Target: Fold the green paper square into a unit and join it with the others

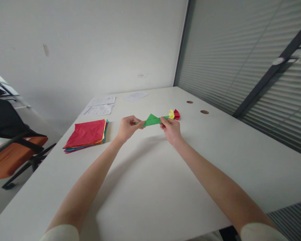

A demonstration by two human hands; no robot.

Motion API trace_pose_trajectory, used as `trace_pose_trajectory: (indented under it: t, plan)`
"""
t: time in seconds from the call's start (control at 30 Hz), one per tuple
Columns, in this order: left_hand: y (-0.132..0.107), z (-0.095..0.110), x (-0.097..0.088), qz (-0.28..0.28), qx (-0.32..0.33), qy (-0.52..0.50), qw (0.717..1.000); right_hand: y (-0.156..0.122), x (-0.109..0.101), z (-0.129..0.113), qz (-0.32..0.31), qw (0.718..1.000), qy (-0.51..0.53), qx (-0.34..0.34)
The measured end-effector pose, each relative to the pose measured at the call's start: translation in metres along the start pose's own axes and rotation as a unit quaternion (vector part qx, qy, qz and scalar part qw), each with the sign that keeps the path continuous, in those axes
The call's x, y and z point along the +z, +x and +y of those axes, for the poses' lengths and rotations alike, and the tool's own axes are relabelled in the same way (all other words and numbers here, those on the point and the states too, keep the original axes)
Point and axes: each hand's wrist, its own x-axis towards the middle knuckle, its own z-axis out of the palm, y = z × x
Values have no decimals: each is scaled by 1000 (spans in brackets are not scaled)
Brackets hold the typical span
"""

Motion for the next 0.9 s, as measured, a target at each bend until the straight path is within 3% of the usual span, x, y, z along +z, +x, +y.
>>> trace_pose_trajectory:
  t: [0.7,0.9]
  plan:
    - [5,-10,-5,-2,-11,80,997,-1,-1,7,45,997,56,29]
    - [3,-8,-2,-9,-17,31,999,-1,-3,6,50,997,39,50]
